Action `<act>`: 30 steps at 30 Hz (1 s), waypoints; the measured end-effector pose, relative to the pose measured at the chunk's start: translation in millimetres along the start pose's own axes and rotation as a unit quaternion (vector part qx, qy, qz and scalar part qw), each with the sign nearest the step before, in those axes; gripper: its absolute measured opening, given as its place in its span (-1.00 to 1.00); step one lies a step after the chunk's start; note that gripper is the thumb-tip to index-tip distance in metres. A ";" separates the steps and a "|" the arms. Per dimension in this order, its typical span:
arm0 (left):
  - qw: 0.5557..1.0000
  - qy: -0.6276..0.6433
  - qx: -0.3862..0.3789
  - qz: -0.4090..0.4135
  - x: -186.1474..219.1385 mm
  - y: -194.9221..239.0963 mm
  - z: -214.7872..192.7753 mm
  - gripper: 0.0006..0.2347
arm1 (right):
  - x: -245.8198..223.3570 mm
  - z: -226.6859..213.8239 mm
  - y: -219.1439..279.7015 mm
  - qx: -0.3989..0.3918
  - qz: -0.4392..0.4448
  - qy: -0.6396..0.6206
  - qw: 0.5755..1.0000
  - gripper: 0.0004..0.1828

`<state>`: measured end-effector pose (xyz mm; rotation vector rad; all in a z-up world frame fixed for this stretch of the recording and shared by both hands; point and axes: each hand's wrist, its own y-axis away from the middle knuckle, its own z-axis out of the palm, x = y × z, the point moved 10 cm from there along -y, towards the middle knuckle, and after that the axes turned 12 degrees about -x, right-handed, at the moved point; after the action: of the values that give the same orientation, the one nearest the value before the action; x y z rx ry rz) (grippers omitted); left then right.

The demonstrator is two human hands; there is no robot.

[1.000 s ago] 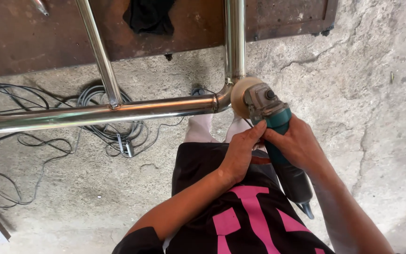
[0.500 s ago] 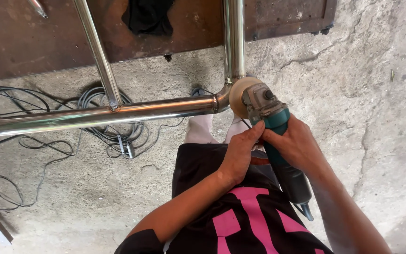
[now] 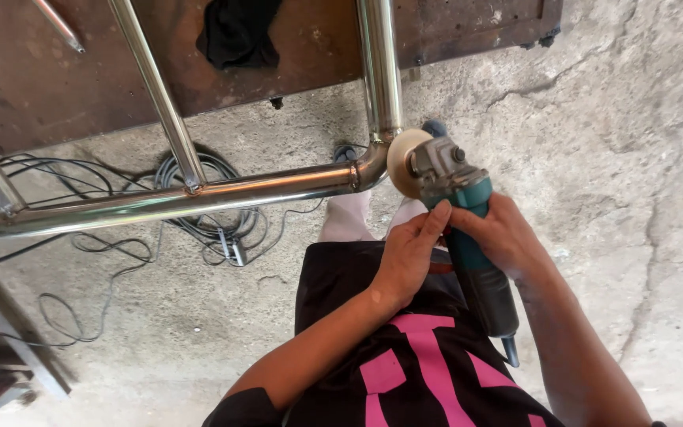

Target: Polishing the welded joints of a stainless steel metal frame using an angle grinder.

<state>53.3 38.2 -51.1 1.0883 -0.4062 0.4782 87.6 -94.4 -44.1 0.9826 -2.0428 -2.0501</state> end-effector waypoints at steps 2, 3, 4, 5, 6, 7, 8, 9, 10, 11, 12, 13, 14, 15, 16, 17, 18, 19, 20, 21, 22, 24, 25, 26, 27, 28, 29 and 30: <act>1.000 -0.018 0.007 -0.003 4.0 2.0 1.2 -0.51 | -2.0 0.8 0.5 -0.007 -0.011 -0.019 1.000 -0.48; 0.999 -0.033 0.010 -0.002 8.4 0.6 1.9 -0.50 | -5.1 -0.8 -0.3 -0.008 -0.023 -0.034 0.999 -0.50; 0.999 -0.041 0.011 -0.002 3.7 -5.5 0.2 -0.50 | -5.9 -2.1 -0.8 -0.009 -0.026 -0.040 0.999 -0.50; 0.998 -0.061 0.015 -0.007 -2.7 -9.2 -2.2 -0.49 | -5.9 -1.3 -0.3 -0.014 -0.036 -0.061 0.997 -0.53; 0.996 -0.081 0.019 -0.013 -9.3 -12.9 -4.6 -0.47 | -5.5 -0.7 0.1 -0.018 -0.046 -0.082 0.995 -0.57; 0.996 -0.088 0.021 -0.018 -10.2 -17.0 -4.7 -0.47 | 3.9 -0.2 -8.7 -0.022 -0.046 -0.090 0.995 -0.57; 0.997 -0.071 0.026 -0.018 -11.4 -20.8 -5.1 -0.48 | 8.0 -2.3 -16.3 -0.015 -0.079 -0.117 0.990 -0.55; 0.998 -0.056 0.028 -0.015 -10.7 -27.6 -4.7 -0.49 | 11.2 -7.2 -24.3 -0.003 -0.115 -0.143 0.983 -0.53; 0.997 -0.065 0.027 -0.017 -12.0 -29.9 -5.2 -0.49 | 11.8 -7.8 -26.0 -0.002 -0.117 -0.152 0.981 -0.53; 0.997 -0.068 0.034 -0.023 -14.7 -30.8 -6.8 -0.47 | 11.9 -7.1 -27.2 -0.007 -0.122 -0.157 0.980 -0.53; 0.996 -0.070 0.041 -0.030 -17.4 -31.6 -8.9 -0.45 | 12.0 -6.3 -28.5 -0.012 -0.127 -0.163 0.978 -0.52; 0.996 -0.078 0.043 -0.032 -14.1 -29.8 -5.0 -0.45 | 12.2 -5.3 -29.6 -0.014 -0.128 -0.170 0.977 -0.52; 0.995 -0.080 0.052 -0.035 -10.9 -27.5 -2.8 -0.43 | 12.8 -3.5 -30.8 -0.019 -0.131 -0.198 0.971 -0.54; 0.994 -0.081 0.060 -0.037 -7.6 -25.6 0.5 -0.41 | 13.3 -2.9 -31.7 -0.023 -0.132 -0.224 0.965 -0.56; 0.994 -0.087 0.061 -0.040 -7.0 -25.8 -2.9 -0.41 | 12.4 -0.6 -35.3 -0.025 -0.134 -0.231 0.964 -0.56; 0.992 -0.094 0.069 -0.041 -6.8 -26.8 -6.3 -0.39 | 10.5 2.4 -39.2 -0.039 -0.137 -0.230 0.963 -0.53; 0.991 -0.101 0.077 -0.043 -6.6 -27.7 -10.3 -0.37 | 8.4 5.8 -43.1 -0.054 -0.141 -0.229 0.962 -0.49; 0.991 -0.103 0.078 -0.046 -13.6 -30.4 -13.7 -0.37 | 15.4 7.6 -50.7 -0.054 -0.141 -0.232 0.961 -0.49; 0.990 -0.116 0.080 -0.030 -16.3 -33.0 -17.4 -0.39 | 22.2 9.3 -58.2 -0.055 -0.144 -0.262 0.953 -0.52; 0.988 -0.131 0.085 -0.012 -16.5 -34.8 -23.2 -0.41 | 25.9 12.5 -66.9 -0.059 -0.150 -0.293 0.943 -0.55; 0.987 -0.135 0.088 -0.013 -18.7 -35.0 -25.7 -0.41 | 27.8 15.4 -70.0 -0.062 -0.152 -0.296 0.941 -0.55; 0.985 -0.144 0.092 -0.003 -20.6 -38.3 -31.3 -0.44 | 34.8 18.8 -78.1 -0.056 -0.147 -0.334 0.929 -0.51; 0.985 -0.149 0.092 -0.005 -19.0 -38.8 -30.9 -0.44 | 32.6 18.3 -79.9 -0.056 -0.147 -0.339 0.927 -0.51; 0.984 -0.151 0.095 0.002 -15.7 -39.3 -31.0 -0.45 | 28.3 16.8 -81.5 -0.055 -0.160 -0.342 0.924 -0.53; 0.983 -0.150 0.101 0.007 -16.1 -34.9 -31.9 -0.47 | 26.7 19.7 -80.9 -0.059 -0.168 -0.344 0.922 -0.56; 0.983 -0.152 0.105 0.001 -20.1 -31.8 -32.1 -0.47 | 28.7 22.4 -78.3 -0.063 -0.165 -0.349 0.920 -0.56; 0.984 -0.143 0.101 0.007 -18.3 -34.6 -31.7 -0.47 | 25.7 20.9 -78.8 -0.065 -0.164 -0.344 0.922 -0.52; 0.986 -0.135 0.097 0.013 -15.9 -37.1 -31.1 -0.46 | 22.3 19.1 -78.7 -0.067 -0.163 -0.339 0.924 -0.48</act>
<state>63.3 49.7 -99.7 1.3453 -0.6221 0.4001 89.9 -80.5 -126.9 0.6754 -2.0558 -2.9992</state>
